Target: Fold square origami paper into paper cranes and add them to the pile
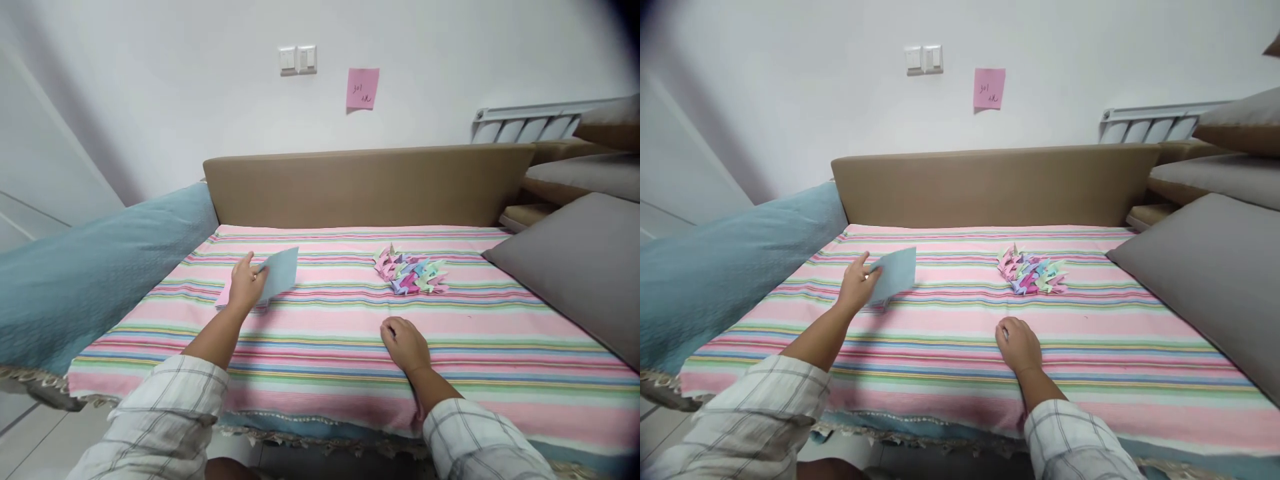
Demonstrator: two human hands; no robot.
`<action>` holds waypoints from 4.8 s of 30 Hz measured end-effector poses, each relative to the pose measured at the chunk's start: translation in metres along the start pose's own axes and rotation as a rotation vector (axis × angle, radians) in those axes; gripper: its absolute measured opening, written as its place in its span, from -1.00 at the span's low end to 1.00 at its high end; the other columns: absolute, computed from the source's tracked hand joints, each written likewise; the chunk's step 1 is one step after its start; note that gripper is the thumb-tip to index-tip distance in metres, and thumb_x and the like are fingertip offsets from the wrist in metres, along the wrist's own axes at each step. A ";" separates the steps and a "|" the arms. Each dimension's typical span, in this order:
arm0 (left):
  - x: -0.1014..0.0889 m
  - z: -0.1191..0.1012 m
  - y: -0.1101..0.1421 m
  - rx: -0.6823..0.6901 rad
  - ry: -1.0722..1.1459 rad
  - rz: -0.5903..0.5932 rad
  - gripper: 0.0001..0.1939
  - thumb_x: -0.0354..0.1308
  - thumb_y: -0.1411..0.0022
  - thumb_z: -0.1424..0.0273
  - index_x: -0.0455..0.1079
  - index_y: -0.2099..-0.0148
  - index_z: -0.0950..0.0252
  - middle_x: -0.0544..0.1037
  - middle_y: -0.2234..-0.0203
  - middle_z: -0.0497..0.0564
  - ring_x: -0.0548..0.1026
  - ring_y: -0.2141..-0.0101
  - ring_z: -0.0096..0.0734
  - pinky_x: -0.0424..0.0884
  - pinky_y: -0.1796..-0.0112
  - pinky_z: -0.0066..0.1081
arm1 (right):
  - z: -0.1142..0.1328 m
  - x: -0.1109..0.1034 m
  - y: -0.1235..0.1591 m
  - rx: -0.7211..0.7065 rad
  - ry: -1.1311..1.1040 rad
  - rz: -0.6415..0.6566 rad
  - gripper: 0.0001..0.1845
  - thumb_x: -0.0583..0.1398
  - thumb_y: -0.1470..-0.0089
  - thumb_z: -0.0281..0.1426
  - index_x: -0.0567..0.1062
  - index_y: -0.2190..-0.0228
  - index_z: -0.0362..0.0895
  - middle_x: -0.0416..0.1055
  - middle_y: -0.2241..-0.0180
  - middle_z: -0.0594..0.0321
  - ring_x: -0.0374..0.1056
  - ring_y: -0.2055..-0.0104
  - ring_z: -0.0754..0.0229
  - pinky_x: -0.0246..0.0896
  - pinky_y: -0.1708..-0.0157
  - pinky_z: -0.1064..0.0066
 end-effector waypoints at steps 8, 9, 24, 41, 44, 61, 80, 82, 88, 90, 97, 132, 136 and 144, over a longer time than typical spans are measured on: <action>0.049 -0.131 0.085 0.485 0.020 0.144 -0.70 0.09 -0.09 0.46 0.48 0.12 0.15 0.25 -0.15 0.09 0.22 -0.10 -0.07 0.17 -0.03 0.01 | 0.003 -0.006 0.001 0.035 0.005 0.006 -0.79 0.01 -0.06 -0.39 0.39 0.50 -0.10 0.40 0.40 0.24 0.25 0.31 0.20 0.05 0.31 0.42; 0.065 -0.136 0.099 0.479 0.012 0.218 -0.69 0.09 -0.10 0.47 0.47 0.10 0.16 0.26 -0.14 0.12 0.23 -0.09 -0.08 0.18 -0.03 -0.01 | 0.006 -0.006 -0.001 0.036 0.002 0.031 -0.79 0.00 -0.07 -0.39 0.39 0.50 -0.11 0.40 0.40 0.23 0.25 0.30 0.20 0.05 0.30 0.42; 0.092 -0.153 0.178 0.336 -0.051 0.873 -0.71 0.04 -0.19 0.28 0.42 0.04 -0.03 0.28 -0.14 0.05 0.19 -0.13 0.03 -0.05 -0.03 0.27 | 0.008 -0.100 0.077 0.084 -0.235 0.446 -0.75 0.10 -0.02 -0.19 0.49 0.34 -0.03 0.48 0.36 0.20 0.36 0.39 0.13 0.17 0.43 0.37; 0.101 -0.173 0.163 0.301 0.060 0.368 -0.63 0.08 -0.10 0.52 0.42 0.06 0.03 0.34 -0.09 0.02 0.25 -0.07 -0.09 -0.12 -0.09 0.18 | 0.013 -0.026 -0.003 0.237 -0.989 0.080 -0.62 0.27 0.16 -0.18 0.46 0.27 -0.10 0.42 0.25 0.21 0.33 0.17 0.14 0.25 0.13 0.28; 0.093 -0.178 0.159 0.399 0.060 0.320 -0.59 0.08 -0.07 0.53 0.41 0.04 0.06 0.39 -0.04 0.04 0.32 0.02 -0.13 0.02 -0.08 0.07 | 0.040 -0.023 0.006 -0.167 -0.604 0.294 -0.22 0.38 0.34 -0.20 0.35 0.01 -0.04 0.21 -0.09 0.10 0.11 -0.13 0.00 0.01 -0.10 0.13; 0.074 -0.116 0.168 0.340 0.057 0.225 -0.82 0.07 -0.11 0.47 0.48 0.32 0.13 0.49 0.10 -0.01 0.39 0.19 -0.19 0.26 0.13 -0.14 | 0.037 -0.035 0.013 -0.339 -0.212 -0.030 -0.73 0.05 0.00 -0.54 0.51 0.39 -0.06 0.39 0.12 0.15 0.26 0.04 0.09 0.22 0.07 0.19; 0.089 -0.092 0.157 0.162 0.091 0.335 -0.83 0.11 -0.04 0.49 0.49 0.34 0.16 0.48 0.08 0.01 0.39 0.10 -0.19 0.29 0.08 -0.15 | 0.018 -0.007 0.021 -0.241 -0.210 0.258 -0.71 0.09 0.07 -0.50 0.47 0.26 -0.09 0.33 0.06 0.10 0.22 -0.01 0.04 0.18 0.04 0.16; 0.089 -0.092 0.156 0.155 0.095 0.346 -0.82 0.10 -0.04 0.49 0.49 0.34 0.17 0.48 0.08 0.00 0.39 0.10 -0.21 0.29 0.07 -0.15 | 0.017 -0.007 0.021 -0.228 -0.212 0.257 -0.73 0.09 0.05 -0.49 0.48 0.26 -0.09 0.33 0.06 0.09 0.22 -0.01 0.04 0.19 0.05 0.15; 0.089 -0.088 0.154 0.118 0.110 0.360 -0.93 0.15 -0.04 0.43 0.47 0.40 0.19 0.47 0.08 0.02 0.39 0.08 -0.20 0.28 0.07 -0.16 | 0.016 -0.010 0.019 -0.191 -0.225 0.254 -0.82 0.10 -0.03 -0.39 0.49 0.32 -0.07 0.34 0.06 0.09 0.22 -0.01 0.05 0.19 0.05 0.16; 0.090 -0.086 0.153 0.104 0.119 0.363 -0.94 0.20 -0.03 0.34 0.46 0.42 0.20 0.47 0.07 0.03 0.39 0.07 -0.18 0.28 0.07 -0.15 | 0.016 -0.010 0.019 -0.176 -0.223 0.266 -0.83 0.11 -0.05 -0.35 0.49 0.34 -0.07 0.34 0.06 0.09 0.23 -0.01 0.05 0.19 0.05 0.16; 0.090 -0.082 0.153 0.088 0.127 0.335 -0.82 0.19 -0.07 0.21 0.48 0.41 0.21 0.49 0.11 0.06 0.39 0.06 -0.16 0.29 0.07 -0.15 | 0.011 -0.010 0.017 -0.131 -0.215 0.252 -0.79 0.10 -0.07 -0.26 0.50 0.35 -0.07 0.34 0.06 0.10 0.21 -0.03 0.05 0.15 0.02 0.17; 0.080 -0.142 0.178 0.423 -0.040 0.222 -0.75 0.03 -0.21 0.36 0.35 0.05 0.17 0.38 -0.06 0.05 0.24 -0.10 -0.10 -0.11 -0.13 0.10 | 0.003 -0.004 0.012 -0.042 -0.109 0.147 -0.83 0.11 -0.03 -0.26 0.36 0.40 -0.11 0.39 0.18 0.10 0.25 0.05 0.04 0.15 0.07 0.17; 0.098 -0.176 0.209 0.673 -0.015 0.384 -0.57 0.00 -0.22 0.18 0.25 -0.11 0.17 0.30 -0.13 0.05 0.15 -0.16 -0.11 -0.05 -0.15 0.03 | 0.003 -0.003 0.011 -0.062 -0.107 0.134 -0.77 0.12 -0.03 -0.25 0.40 0.30 -0.11 0.40 0.17 0.11 0.26 0.07 0.04 0.17 0.07 0.17; 0.116 -0.177 0.216 0.665 -0.058 0.549 -0.43 -0.05 -0.18 0.00 0.18 -0.15 0.16 0.24 -0.17 0.02 0.15 -0.17 -0.13 0.08 -0.12 -0.04 | 0.018 -0.018 0.015 -0.121 -0.099 0.045 -0.73 0.11 -0.06 -0.30 0.41 0.19 -0.15 0.35 0.08 0.04 0.21 0.00 0.01 0.13 0.00 0.11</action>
Point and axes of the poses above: each hand's wrist, its own y-axis away from the middle knuckle, its own x-axis out of the palm, z = x × y, the point moved 10 cm from there along -y, towards the middle knuckle
